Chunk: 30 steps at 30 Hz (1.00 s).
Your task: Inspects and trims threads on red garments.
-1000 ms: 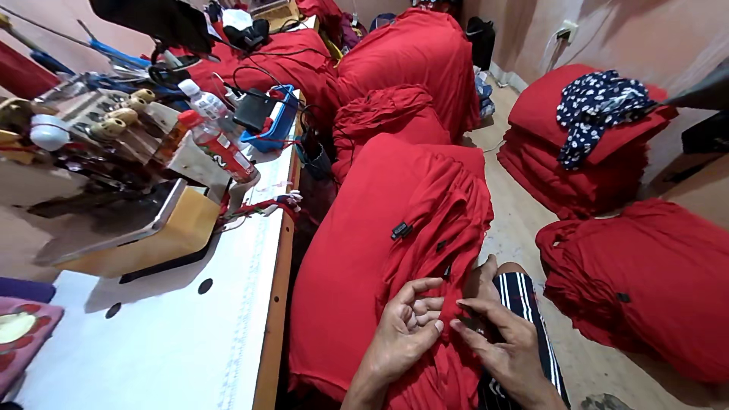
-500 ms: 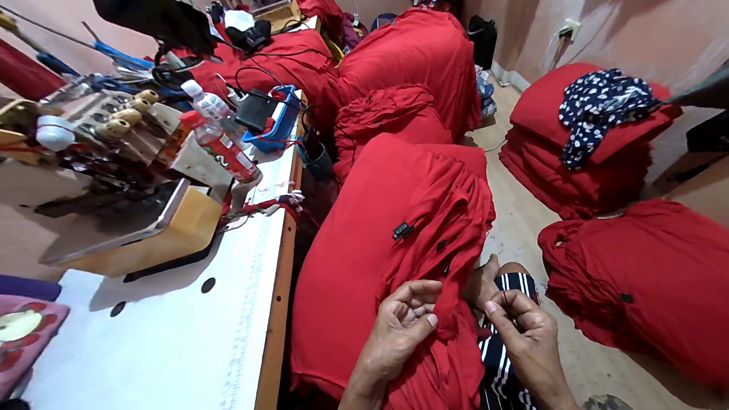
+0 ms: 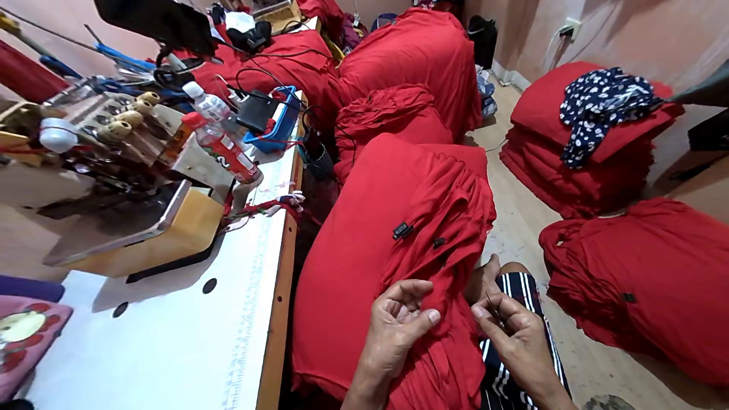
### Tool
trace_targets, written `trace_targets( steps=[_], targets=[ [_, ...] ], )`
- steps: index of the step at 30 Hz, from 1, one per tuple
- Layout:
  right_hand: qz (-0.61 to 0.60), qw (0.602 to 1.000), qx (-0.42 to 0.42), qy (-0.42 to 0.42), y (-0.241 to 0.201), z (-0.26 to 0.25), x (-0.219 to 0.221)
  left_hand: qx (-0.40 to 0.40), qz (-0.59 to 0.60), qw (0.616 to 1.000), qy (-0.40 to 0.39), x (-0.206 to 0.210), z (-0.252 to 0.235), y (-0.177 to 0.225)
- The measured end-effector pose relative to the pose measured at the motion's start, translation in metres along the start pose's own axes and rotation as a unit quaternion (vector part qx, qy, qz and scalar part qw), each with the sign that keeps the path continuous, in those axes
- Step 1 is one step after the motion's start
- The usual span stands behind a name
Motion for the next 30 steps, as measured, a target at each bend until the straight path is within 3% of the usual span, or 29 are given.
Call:
trace_targets(
  steps=[5, 9, 11, 16, 21, 24, 27, 30],
  targets=[
    [0.01, 0.995, -0.026, -0.099, -0.003, 0.002, 0.004, 0.057, -0.012, 0.985, 0.164, -0.003, 0.001, 0.006],
    [0.112, 0.953, -0.131, -0.249, 0.006, 0.015, 0.018, 0.091, -0.058, 0.979, 0.172, -0.012, -0.002, 0.013],
    [0.165, 0.936, -0.157, -0.268, 0.003, 0.018, 0.028, 0.117, -0.119, 0.973, 0.161, -0.021, -0.006, 0.018],
    [0.224, 0.921, -0.088, -0.305, -0.01, 0.013, 0.037, 0.163, -0.256, 0.934, 0.186, -0.047, -0.014, 0.026],
    [0.22, 0.923, -0.174, -0.264, -0.01, 0.015, 0.039, 0.211, -0.309, 0.899, 0.226, -0.068, -0.007, 0.039],
    [0.231, 0.918, -0.188, -0.263, -0.015, 0.01, 0.049, 0.169, -0.336, 0.905, 0.197, -0.069, -0.007, 0.036],
    [0.258, 0.893, -0.073, -0.362, -0.022, 0.009, 0.065, 0.086, -0.372, 0.914, 0.137, -0.066, -0.007, 0.014],
    [0.289, 0.874, -0.053, -0.386, -0.02, 0.01, 0.068, 0.058, -0.394, 0.912, 0.097, -0.07, -0.009, 0.014]
  ],
)
Point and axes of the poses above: each hand's wrist, its own z-axis away from the middle knuckle, its own x-axis out of the palm, y = z × x, the point moved 2 cm from there along -z, towards the middle knuckle, and after that the axes turned 7 degrees about -z, right-handed, at the moved point
